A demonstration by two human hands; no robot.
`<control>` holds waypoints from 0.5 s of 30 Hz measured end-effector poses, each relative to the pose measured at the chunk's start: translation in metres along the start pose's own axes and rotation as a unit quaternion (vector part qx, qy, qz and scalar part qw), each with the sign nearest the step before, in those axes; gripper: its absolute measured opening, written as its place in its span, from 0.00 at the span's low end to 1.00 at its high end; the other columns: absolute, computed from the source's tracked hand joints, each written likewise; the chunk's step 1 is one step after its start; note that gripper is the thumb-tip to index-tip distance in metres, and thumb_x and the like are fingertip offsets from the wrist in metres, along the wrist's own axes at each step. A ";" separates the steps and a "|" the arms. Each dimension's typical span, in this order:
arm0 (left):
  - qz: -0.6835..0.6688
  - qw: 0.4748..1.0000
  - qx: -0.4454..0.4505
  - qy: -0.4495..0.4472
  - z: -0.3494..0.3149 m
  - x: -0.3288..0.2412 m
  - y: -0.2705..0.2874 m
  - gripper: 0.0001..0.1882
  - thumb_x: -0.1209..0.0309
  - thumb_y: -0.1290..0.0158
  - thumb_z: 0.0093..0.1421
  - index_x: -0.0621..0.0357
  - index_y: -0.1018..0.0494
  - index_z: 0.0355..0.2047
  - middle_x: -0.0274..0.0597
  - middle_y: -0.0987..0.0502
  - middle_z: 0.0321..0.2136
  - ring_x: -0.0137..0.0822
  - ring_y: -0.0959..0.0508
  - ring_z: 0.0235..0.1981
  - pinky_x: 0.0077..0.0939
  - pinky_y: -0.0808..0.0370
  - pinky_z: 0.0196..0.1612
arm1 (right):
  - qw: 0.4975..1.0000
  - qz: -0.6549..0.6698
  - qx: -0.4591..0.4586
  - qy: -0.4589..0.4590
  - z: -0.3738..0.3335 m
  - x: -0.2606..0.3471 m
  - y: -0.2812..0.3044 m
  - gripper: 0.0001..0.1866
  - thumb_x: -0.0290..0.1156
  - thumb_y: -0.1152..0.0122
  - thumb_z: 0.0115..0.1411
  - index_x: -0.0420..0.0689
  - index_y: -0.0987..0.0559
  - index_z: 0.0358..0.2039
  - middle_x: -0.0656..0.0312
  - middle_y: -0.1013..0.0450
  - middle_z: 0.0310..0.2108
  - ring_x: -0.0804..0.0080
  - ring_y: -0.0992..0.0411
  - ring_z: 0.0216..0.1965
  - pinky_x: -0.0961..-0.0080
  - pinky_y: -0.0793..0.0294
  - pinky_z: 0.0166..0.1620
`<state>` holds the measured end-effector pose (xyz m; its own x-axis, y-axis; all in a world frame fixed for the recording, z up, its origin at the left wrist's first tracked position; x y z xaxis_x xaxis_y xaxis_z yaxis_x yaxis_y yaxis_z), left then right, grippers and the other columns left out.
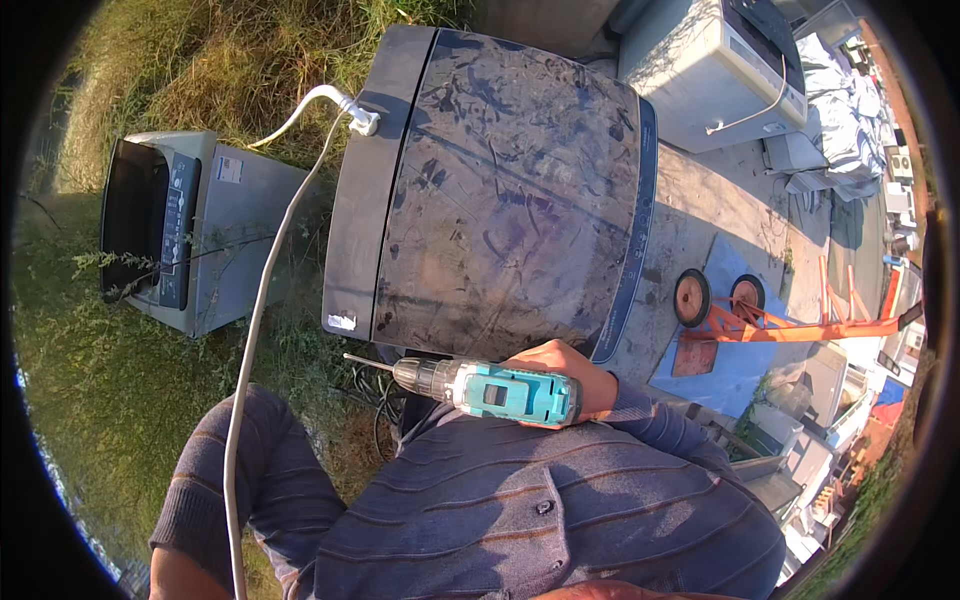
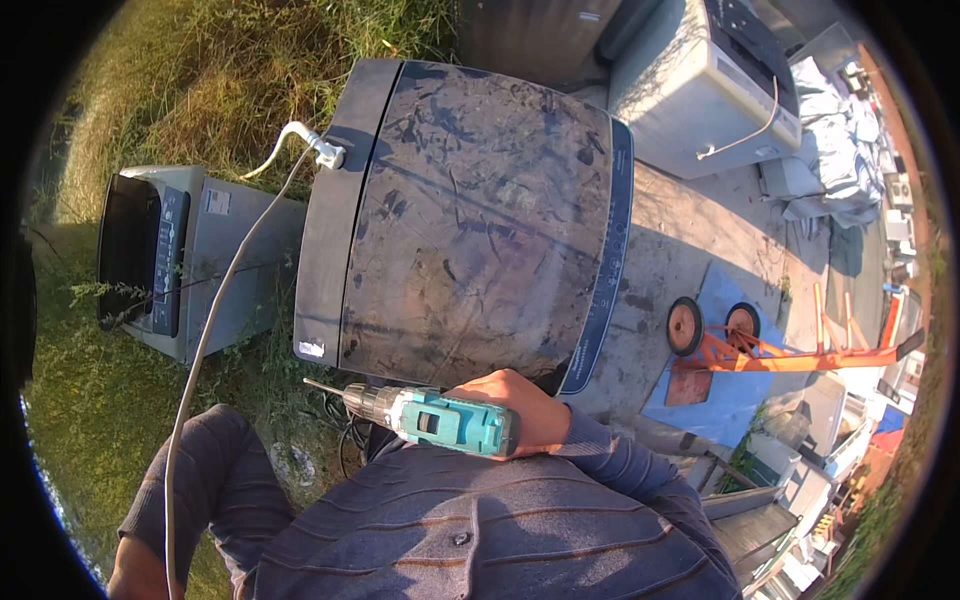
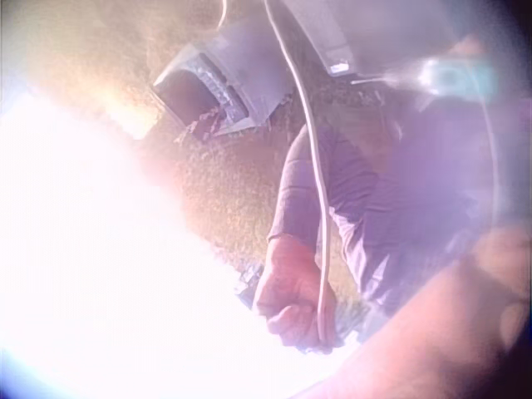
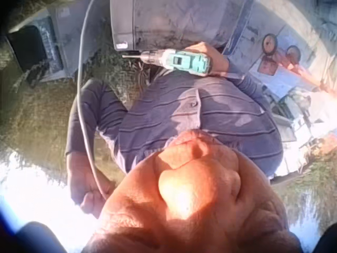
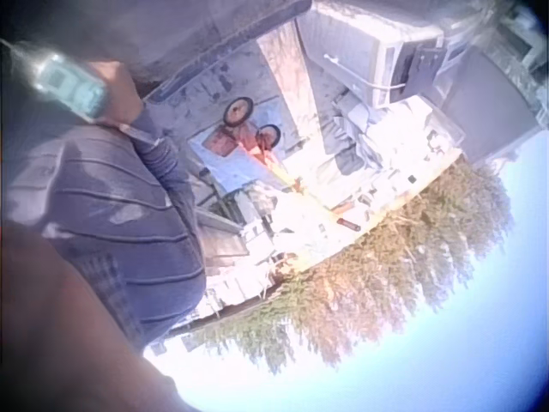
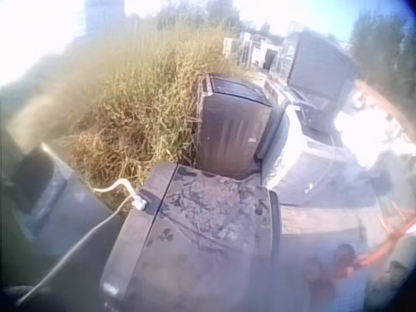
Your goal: The person uses a cordless drill to remove screws from the back panel of a washing machine in an outdoor yard. They then open the top lid of the machine to inspect the interior before continuing to unscrew the back panel.
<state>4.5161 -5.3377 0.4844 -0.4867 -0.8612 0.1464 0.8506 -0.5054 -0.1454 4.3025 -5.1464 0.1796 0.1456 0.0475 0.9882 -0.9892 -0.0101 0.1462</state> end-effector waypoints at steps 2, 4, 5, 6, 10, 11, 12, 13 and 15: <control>-0.072 0.992 0.096 0.027 -0.019 0.021 -0.045 0.17 0.51 0.48 0.71 0.42 0.27 0.27 0.16 0.31 0.17 0.16 0.34 0.18 0.14 0.34 0.26 | 0.996 0.088 -0.030 -0.012 -0.006 -0.017 -0.004 0.31 0.32 0.26 0.45 0.38 0.20 0.51 0.51 0.19 0.39 0.53 0.19 0.36 0.65 0.19 0.41; -0.131 0.969 0.199 0.068 -0.054 0.041 -0.086 0.16 0.52 0.48 0.71 0.43 0.27 0.28 0.17 0.31 0.17 0.17 0.34 0.18 0.14 0.34 0.26 | 0.989 0.132 -0.058 0.025 0.000 -0.030 -0.011 0.29 0.33 0.26 0.46 0.38 0.20 0.50 0.51 0.19 0.37 0.51 0.19 0.36 0.63 0.20 0.41; -0.159 0.950 0.255 0.090 -0.076 0.049 -0.104 0.16 0.53 0.48 0.71 0.44 0.26 0.28 0.18 0.30 0.17 0.17 0.34 0.19 0.15 0.34 0.26 | 0.981 0.172 -0.073 0.042 0.002 -0.034 -0.021 0.28 0.34 0.26 0.47 0.38 0.20 0.50 0.51 0.19 0.37 0.50 0.19 0.36 0.63 0.20 0.41; -0.181 0.927 0.306 0.116 -0.100 0.057 -0.118 0.15 0.53 0.48 0.71 0.45 0.26 0.29 0.18 0.30 0.18 0.18 0.34 0.19 0.15 0.34 0.27 | 0.978 0.198 -0.055 0.035 0.005 -0.043 -0.036 0.25 0.36 0.27 0.49 0.39 0.19 0.46 0.51 0.19 0.36 0.48 0.19 0.35 0.60 0.21 0.38; -0.250 0.833 0.459 0.181 -0.204 0.072 -0.146 0.14 0.55 0.48 0.72 0.48 0.26 0.31 0.21 0.30 0.18 0.19 0.33 0.20 0.16 0.33 0.27 | 0.962 0.233 -0.106 0.094 0.027 -0.067 -0.100 0.24 0.37 0.28 0.46 0.40 0.20 0.43 0.50 0.19 0.33 0.47 0.20 0.35 0.57 0.23 0.35; -0.262 0.812 0.486 0.190 -0.227 0.072 -0.146 0.14 0.56 0.48 0.72 0.48 0.26 0.32 0.21 0.30 0.19 0.19 0.32 0.20 0.16 0.33 0.27 | 0.955 0.249 -0.120 0.110 0.038 -0.075 -0.121 0.24 0.37 0.28 0.45 0.39 0.20 0.43 0.49 0.20 0.33 0.46 0.21 0.35 0.57 0.23 0.36; -0.267 0.793 0.509 0.202 -0.247 0.072 -0.143 0.14 0.56 0.48 0.72 0.49 0.26 0.32 0.22 0.30 0.19 0.20 0.32 0.20 0.16 0.33 0.28 | 0.946 0.267 -0.129 0.129 0.051 -0.080 -0.143 0.25 0.36 0.28 0.44 0.39 0.20 0.43 0.49 0.20 0.32 0.45 0.21 0.35 0.57 0.23 0.36; -0.271 0.774 0.531 0.212 -0.266 0.074 -0.140 0.14 0.57 0.48 0.72 0.50 0.26 0.33 0.23 0.30 0.19 0.20 0.32 0.21 0.16 0.33 0.28 | 0.936 0.279 -0.148 0.158 0.064 -0.084 -0.165 0.25 0.36 0.28 0.43 0.39 0.20 0.42 0.48 0.20 0.32 0.44 0.21 0.34 0.56 0.23 0.36; -0.274 0.747 0.561 0.228 -0.292 0.073 -0.130 0.13 0.58 0.48 0.72 0.51 0.26 0.34 0.24 0.29 0.20 0.21 0.32 0.21 0.17 0.33 0.28 | 0.918 0.313 -0.181 0.161 0.093 -0.096 -0.210 0.28 0.36 0.26 0.39 0.36 0.19 0.43 0.44 0.22 0.29 0.41 0.22 0.34 0.55 0.23 0.37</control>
<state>4.3122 -5.3506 0.2277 -0.6229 -0.6003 -0.5017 0.0066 -0.6453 0.7639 4.4977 -5.2414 0.0578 -0.4094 0.4384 0.8001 -0.8262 0.1938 -0.5290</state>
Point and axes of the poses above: each hand's wrist, its own z-axis towards the middle knuckle, its own y-axis out of the back of the hand, x = y × z, the point moved 9 cm from there along z, towards the middle knuckle
